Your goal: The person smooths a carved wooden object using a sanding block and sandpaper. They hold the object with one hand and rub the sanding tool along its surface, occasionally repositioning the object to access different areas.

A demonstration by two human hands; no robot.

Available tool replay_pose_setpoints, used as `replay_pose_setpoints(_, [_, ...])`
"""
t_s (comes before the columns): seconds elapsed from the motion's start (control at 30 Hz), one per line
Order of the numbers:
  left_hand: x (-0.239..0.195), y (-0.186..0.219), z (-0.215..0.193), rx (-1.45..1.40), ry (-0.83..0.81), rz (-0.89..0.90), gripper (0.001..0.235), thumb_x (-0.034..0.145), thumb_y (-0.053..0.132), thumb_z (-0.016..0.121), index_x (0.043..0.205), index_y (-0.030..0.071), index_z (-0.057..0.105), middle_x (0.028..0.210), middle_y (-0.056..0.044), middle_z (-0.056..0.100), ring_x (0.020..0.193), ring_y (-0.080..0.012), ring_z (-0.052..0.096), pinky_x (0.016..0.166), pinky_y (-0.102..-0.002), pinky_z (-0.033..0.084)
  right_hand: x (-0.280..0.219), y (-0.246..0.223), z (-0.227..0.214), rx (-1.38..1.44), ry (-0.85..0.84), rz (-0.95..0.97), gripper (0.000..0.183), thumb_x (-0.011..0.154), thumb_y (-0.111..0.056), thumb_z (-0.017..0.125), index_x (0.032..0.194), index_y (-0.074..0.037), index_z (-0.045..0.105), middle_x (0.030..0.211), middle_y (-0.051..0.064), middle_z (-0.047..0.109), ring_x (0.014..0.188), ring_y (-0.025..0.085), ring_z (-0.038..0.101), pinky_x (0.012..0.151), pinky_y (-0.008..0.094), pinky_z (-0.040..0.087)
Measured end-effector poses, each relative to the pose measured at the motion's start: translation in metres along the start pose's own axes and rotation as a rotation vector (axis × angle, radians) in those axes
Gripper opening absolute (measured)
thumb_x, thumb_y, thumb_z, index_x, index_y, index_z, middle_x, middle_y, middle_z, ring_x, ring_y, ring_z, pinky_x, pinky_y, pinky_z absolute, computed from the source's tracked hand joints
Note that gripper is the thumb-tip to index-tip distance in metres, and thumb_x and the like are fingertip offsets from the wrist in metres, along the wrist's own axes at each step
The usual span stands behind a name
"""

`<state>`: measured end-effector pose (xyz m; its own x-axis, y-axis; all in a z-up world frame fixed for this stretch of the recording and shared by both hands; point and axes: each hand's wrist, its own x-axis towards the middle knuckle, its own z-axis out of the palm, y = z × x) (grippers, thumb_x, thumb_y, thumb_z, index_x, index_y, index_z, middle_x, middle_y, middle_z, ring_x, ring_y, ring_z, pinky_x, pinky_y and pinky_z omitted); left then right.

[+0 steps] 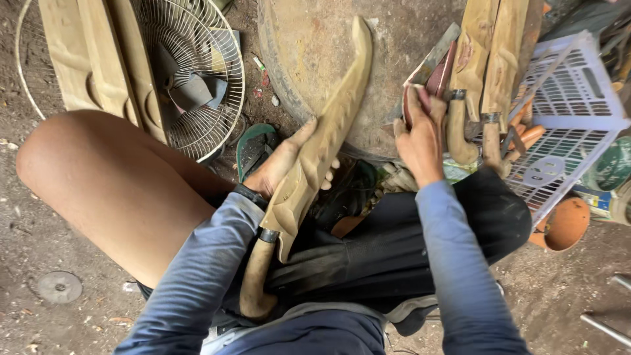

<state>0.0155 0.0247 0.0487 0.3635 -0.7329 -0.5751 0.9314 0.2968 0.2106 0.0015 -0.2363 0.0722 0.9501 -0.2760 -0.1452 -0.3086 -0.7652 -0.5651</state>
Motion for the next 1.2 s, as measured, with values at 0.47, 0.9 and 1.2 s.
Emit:
replay_pose_setpoints(0.47, [-0.008,0.014,-0.004,-0.023,-0.039,0.004,0.063,0.106,0.056,0.035,0.136,0.003,0.053,0.095,-0.021,0.07,0.073,-0.0289,0.07,0.065,-0.042,0.062,-0.088,0.086,0.219,-0.462,-0.715,-0.232,0.057,0.084,-0.022,0.066,0.139,-0.012,0.053,0.142,0.019,0.052,0.127,0.035,0.051,0.1,0.044,0.045])
replay_pose_setpoints(0.9, [-0.004,0.012,-0.005,-0.019,-0.058,-0.014,0.066,0.107,0.058,0.028,0.133,0.003,0.055,0.095,-0.019,0.07,0.073,-0.0291,0.069,0.067,-0.043,0.061,-0.067,0.115,0.243,-0.294,-0.58,-0.061,0.039,0.096,-0.04,0.054,0.128,-0.019,0.06,0.135,0.011,0.06,0.128,0.031,0.056,0.105,0.043,0.043])
replay_pose_setpoints(1.2, [-0.003,0.007,-0.006,-0.021,-0.029,0.019,0.061,0.107,0.055,0.027,0.128,0.004,0.054,0.094,-0.022,0.069,0.072,-0.0302,0.068,0.066,-0.043,0.061,-0.067,0.07,0.161,-0.196,-0.796,-0.071,0.023,0.104,-0.019,0.049,0.116,-0.01,0.066,0.114,0.012,0.071,0.111,0.022,0.067,0.096,0.036,0.052])
